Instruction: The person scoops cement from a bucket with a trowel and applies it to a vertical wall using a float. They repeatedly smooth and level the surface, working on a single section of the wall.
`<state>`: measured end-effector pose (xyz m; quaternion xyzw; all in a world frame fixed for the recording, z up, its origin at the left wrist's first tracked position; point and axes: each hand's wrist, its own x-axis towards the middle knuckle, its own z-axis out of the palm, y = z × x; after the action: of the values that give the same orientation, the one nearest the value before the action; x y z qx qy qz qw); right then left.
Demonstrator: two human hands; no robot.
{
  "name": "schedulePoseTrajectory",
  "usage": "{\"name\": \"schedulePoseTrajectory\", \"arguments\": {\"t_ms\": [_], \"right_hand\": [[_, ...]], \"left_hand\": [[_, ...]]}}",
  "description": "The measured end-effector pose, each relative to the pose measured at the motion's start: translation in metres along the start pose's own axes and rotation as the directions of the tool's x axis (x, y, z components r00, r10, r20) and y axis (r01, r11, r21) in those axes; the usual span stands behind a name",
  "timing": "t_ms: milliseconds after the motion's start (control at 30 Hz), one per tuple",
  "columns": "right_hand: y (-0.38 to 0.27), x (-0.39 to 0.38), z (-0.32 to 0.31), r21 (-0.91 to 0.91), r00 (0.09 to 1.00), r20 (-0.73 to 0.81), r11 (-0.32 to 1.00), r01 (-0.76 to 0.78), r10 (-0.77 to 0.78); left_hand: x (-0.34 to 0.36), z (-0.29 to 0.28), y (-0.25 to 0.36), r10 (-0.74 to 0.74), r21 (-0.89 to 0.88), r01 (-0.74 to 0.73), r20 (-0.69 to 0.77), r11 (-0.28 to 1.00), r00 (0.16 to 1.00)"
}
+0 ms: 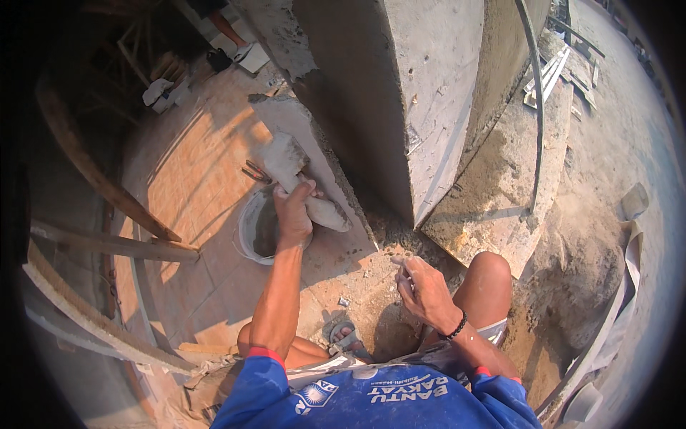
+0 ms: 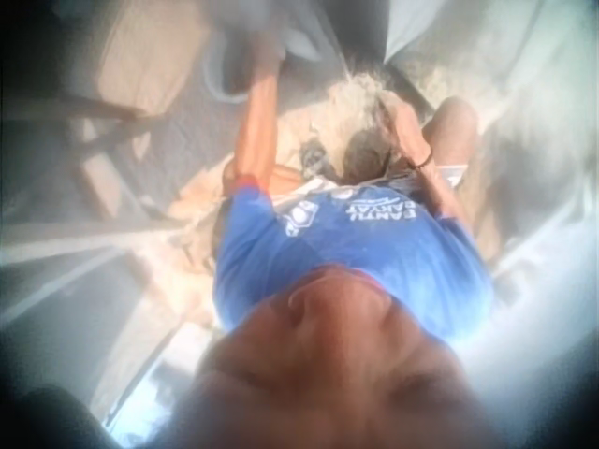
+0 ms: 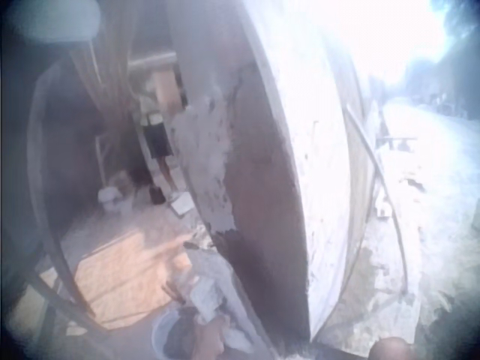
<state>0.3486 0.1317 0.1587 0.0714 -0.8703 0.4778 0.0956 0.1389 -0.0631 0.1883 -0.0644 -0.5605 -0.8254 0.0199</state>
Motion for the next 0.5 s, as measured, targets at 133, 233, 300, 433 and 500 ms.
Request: {"name": "schedulePoseTrajectory", "arguments": {"t_ms": [133,233,300,433,500], "right_hand": [[-0.034,0.075,-0.015,0.004,0.931,-0.319,0.982,0.190,-0.179],[-0.061,0.142,-0.019,-0.108,0.815,-0.492,0.950,0.292,-0.306],[-0.071,0.179,-0.004,-0.133,0.743,-0.595,0.949,0.286,-0.307],[-0.072,0.222,0.017,-0.104,0.674,-0.697,0.965,0.242,-0.244],[-0.067,0.226,0.028,-0.040,0.765,-0.636,0.995,0.092,-0.096]], "left_hand": [[-0.002,0.010,-0.007,0.169,0.283,-0.152,-0.036,0.947,0.985],[-0.005,0.023,0.005,0.255,0.417,-0.213,-0.047,0.883,0.966],[-0.010,0.027,0.015,0.236,0.472,-0.179,-0.063,0.863,0.970],[0.001,0.027,0.012,0.358,0.465,-0.299,-0.042,0.833,0.933],[0.008,0.031,0.011,0.459,0.459,-0.389,-0.047,0.799,0.887]]}}
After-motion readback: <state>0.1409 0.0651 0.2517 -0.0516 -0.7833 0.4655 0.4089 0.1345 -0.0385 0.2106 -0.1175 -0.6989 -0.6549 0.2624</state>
